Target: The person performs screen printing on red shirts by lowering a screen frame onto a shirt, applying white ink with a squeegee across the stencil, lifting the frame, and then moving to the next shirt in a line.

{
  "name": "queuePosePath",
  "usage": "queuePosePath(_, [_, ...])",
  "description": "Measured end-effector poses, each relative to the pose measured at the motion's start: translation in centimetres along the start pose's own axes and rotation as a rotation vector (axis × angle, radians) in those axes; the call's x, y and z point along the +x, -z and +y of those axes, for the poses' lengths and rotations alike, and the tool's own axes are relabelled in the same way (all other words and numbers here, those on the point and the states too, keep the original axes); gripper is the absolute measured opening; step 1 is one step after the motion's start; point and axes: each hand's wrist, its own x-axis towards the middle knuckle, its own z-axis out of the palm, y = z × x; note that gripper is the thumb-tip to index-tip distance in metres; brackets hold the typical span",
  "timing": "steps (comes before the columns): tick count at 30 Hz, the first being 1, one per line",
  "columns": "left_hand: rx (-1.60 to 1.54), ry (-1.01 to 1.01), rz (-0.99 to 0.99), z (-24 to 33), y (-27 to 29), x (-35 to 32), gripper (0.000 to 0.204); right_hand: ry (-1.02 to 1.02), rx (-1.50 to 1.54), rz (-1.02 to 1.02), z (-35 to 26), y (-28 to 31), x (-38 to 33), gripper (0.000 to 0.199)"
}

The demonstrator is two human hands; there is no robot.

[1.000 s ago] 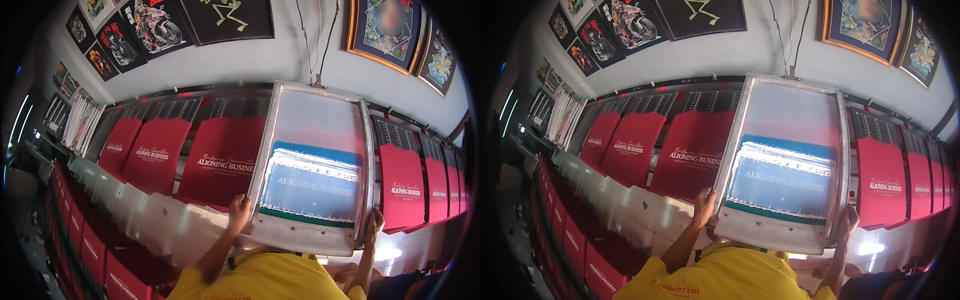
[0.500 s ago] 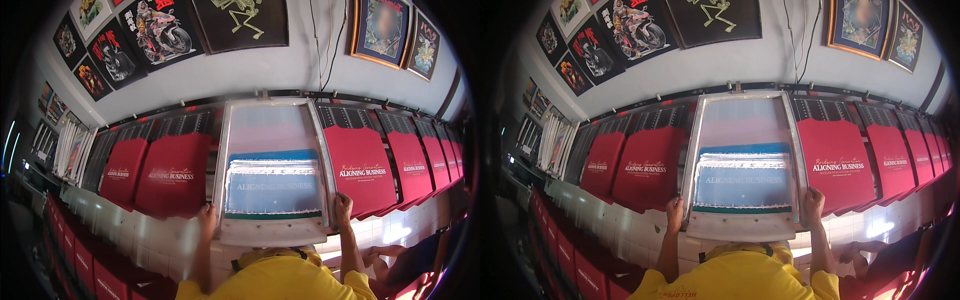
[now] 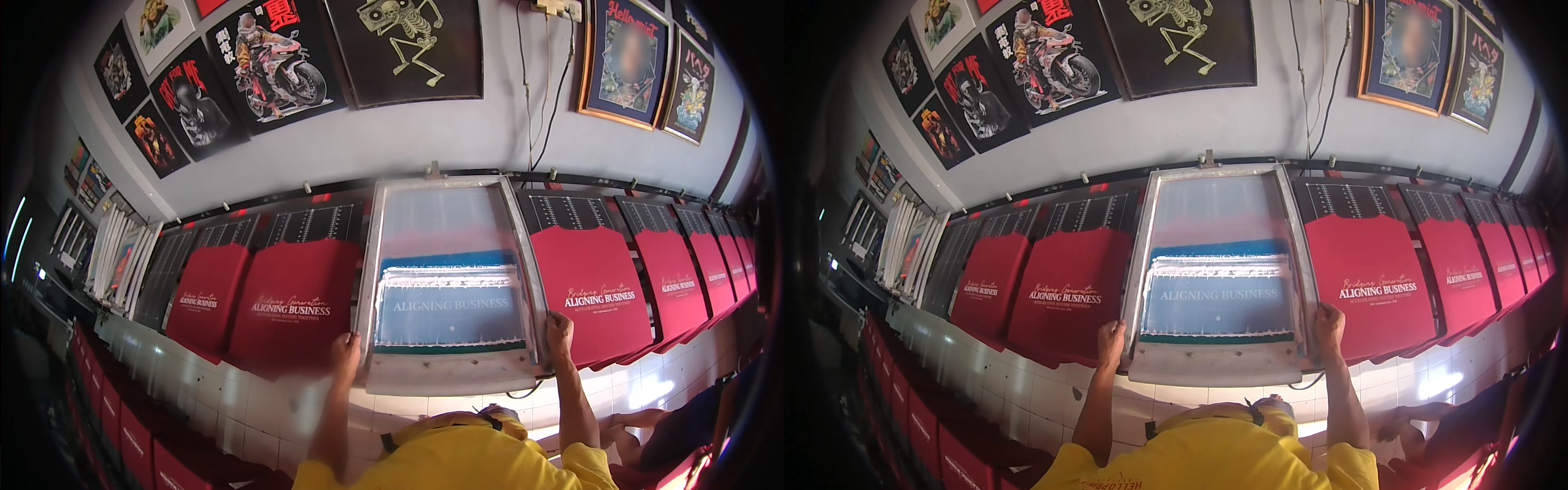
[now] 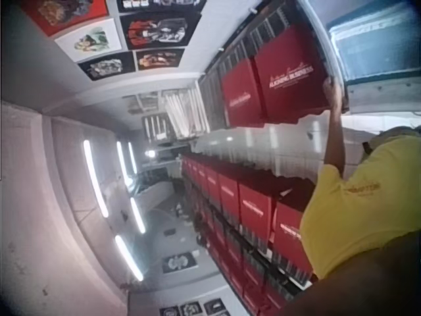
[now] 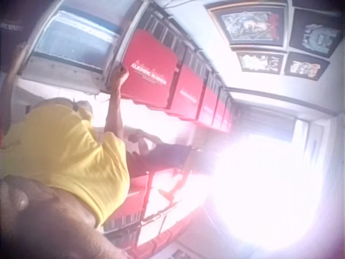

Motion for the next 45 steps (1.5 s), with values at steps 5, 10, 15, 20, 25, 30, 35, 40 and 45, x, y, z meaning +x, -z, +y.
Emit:
queuePosePath(5, [-0.092, 0.064, -0.011, 0.2, 0.1, -0.2, 0.030, 0.006, 0.001, -0.019, 0.9, -0.2, 0.8, 0.030])
queuePosePath(10, [-0.251, 0.143, 0.003, -0.4, 0.0, -0.4, 0.028, 0.014, -0.063, -0.008, 0.3, -0.3, 0.7, 0.028])
queuePosePath(15, [0.007, 0.052, -0.106, -0.7, 0.9, 0.5, 0.028, -0.069, -0.113, -0.012, -0.1, -0.5, 0.7, 0.026])
queuePosePath(20, [0.174, -0.119, -0.138, 0.2, 0.9, 1.1, 0.027, 0.059, -0.266, 0.080, 1.0, -1.7, 0.4, 0.025])
queuePosePath(25, [0.251, -0.213, -0.048, -4.6, 0.5, 2.0, 0.026, 0.054, -0.268, 0.124, -1.1, -2.2, -0.1, 0.021])
queuePosePath(30, [0.320, -0.215, -0.076, -3.8, 0.7, 2.3, 0.026, 0.012, -0.304, 0.093, -1.6, -1.5, 0.5, 0.020])
queuePosePath(35, [0.317, -0.226, -0.083, -2.6, 0.2, 2.1, 0.027, 0.177, -0.238, 0.187, 2.7, -2.7, 1.4, 0.018])
queuePosePath(40, [0.326, -0.208, -0.102, -2.0, 0.1, 1.7, 0.027, 0.177, -0.388, 0.240, 2.1, -3.8, 1.0, 0.018])
queuePosePath(45, [0.313, -0.225, -0.078, -2.6, 0.2, 1.7, 0.029, 0.241, -0.349, 0.233, 2.9, -4.2, 1.3, 0.018])
